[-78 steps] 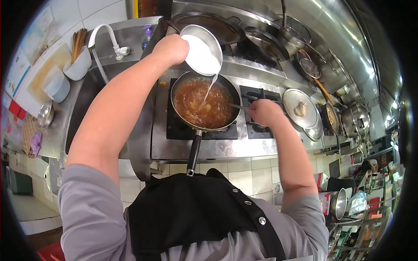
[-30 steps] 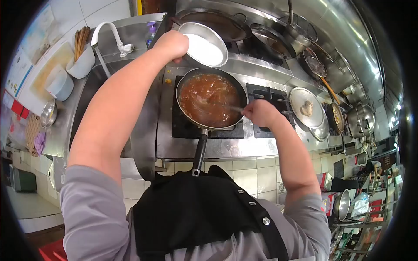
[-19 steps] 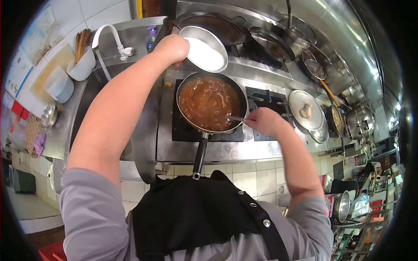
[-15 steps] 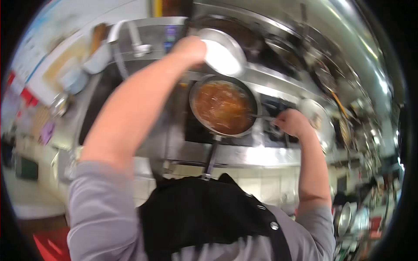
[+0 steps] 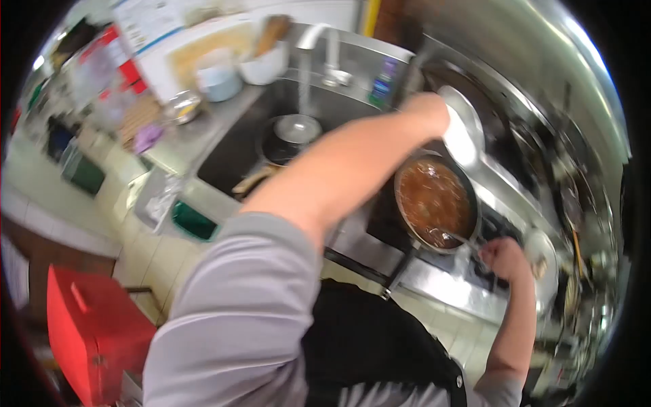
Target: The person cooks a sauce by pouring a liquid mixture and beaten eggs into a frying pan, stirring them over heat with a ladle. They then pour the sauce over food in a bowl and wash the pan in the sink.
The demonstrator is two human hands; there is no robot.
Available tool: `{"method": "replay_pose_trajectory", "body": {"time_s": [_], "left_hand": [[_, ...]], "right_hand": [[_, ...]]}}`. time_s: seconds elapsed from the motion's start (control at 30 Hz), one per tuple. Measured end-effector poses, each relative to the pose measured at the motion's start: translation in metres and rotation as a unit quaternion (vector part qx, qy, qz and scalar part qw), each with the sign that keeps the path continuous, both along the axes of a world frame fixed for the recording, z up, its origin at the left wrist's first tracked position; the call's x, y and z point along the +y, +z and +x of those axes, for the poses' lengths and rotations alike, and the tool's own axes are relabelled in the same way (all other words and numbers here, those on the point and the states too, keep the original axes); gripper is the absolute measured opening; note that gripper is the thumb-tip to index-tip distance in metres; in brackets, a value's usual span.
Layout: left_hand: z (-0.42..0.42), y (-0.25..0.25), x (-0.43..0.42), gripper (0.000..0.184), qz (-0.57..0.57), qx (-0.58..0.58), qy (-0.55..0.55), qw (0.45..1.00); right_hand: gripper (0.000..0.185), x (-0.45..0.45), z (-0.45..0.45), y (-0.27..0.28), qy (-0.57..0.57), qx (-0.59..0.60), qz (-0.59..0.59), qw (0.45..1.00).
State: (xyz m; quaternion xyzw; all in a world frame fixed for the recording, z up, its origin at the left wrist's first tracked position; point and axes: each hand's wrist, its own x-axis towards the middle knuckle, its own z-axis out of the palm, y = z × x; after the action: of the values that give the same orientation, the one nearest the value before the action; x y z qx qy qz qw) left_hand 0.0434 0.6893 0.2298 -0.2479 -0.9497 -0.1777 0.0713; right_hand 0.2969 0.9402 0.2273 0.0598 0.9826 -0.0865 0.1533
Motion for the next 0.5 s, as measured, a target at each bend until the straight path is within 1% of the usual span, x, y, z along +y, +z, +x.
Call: {"method": "replay_pose_trajectory", "body": {"time_s": [0.03, 0.07, 0.1, 0.13, 0.17, 0.2, 0.23, 0.27, 0.33, 0.37, 0.47, 0.5], "left_hand": [[0.010, 0.007, -0.007, 0.018, -0.025, 0.031, -0.016, 0.999], [0.005, 0.006, -0.006, 0.018, -0.143, 0.060, -0.056, 0.986], [0.000, 0.000, -0.001, 0.017, -0.033, 0.016, -0.032, 0.999], [0.007, 0.010, -0.003, 0.017, -0.045, 0.012, -0.053, 0.997], [0.003, 0.008, 0.000, 0.024, -0.056, 0.034, -0.061, 0.996], [0.012, 0.017, 0.000, 0.038, -0.023, -0.036, -0.071, 0.997], [0.016, 0.020, 0.005, 0.029, 0.022, -0.089, -0.018, 0.996], [0.015, 0.023, 0.006, 0.029, 0.032, -0.098, -0.013, 0.995], [0.015, 0.026, 0.006, 0.030, 0.049, -0.115, 0.008, 0.992], [0.014, 0.026, 0.006, 0.031, 0.035, -0.108, -0.005, 0.994], [0.012, 0.028, 0.008, 0.032, -0.016, -0.107, -0.015, 0.994], [0.014, 0.027, 0.009, 0.032, -0.006, -0.093, -0.008, 0.996]], "right_hand": [[0.025, 0.025, -0.002, -0.002, 0.001, -0.012, 0.060, 0.998], [0.031, 0.061, -0.006, -0.020, 0.086, 0.027, 0.116, 0.989], [0.033, 0.037, -0.007, -0.003, 0.006, 0.027, 0.107, 0.994], [0.030, 0.030, -0.014, -0.016, -0.057, 0.016, 0.129, 0.990], [0.031, 0.025, -0.019, -0.031, -0.072, 0.013, 0.109, 0.991], [0.031, 0.013, -0.017, -0.036, -0.063, 0.013, 0.085, 0.994], [0.030, 0.011, -0.012, -0.035, -0.021, -0.008, 0.028, 0.999], [0.027, 0.007, -0.009, -0.022, -0.009, -0.040, 0.040, 0.998], [0.027, 0.020, 0.002, 0.009, -0.022, -0.063, 0.058, 0.996], [0.030, 0.039, -0.003, 0.004, -0.052, -0.077, 0.054, 0.994], [0.032, 0.021, -0.021, -0.032, -0.097, 0.002, 0.100, 0.990], [0.034, 0.015, -0.021, -0.044, -0.071, 0.019, 0.051, 0.996]]}}
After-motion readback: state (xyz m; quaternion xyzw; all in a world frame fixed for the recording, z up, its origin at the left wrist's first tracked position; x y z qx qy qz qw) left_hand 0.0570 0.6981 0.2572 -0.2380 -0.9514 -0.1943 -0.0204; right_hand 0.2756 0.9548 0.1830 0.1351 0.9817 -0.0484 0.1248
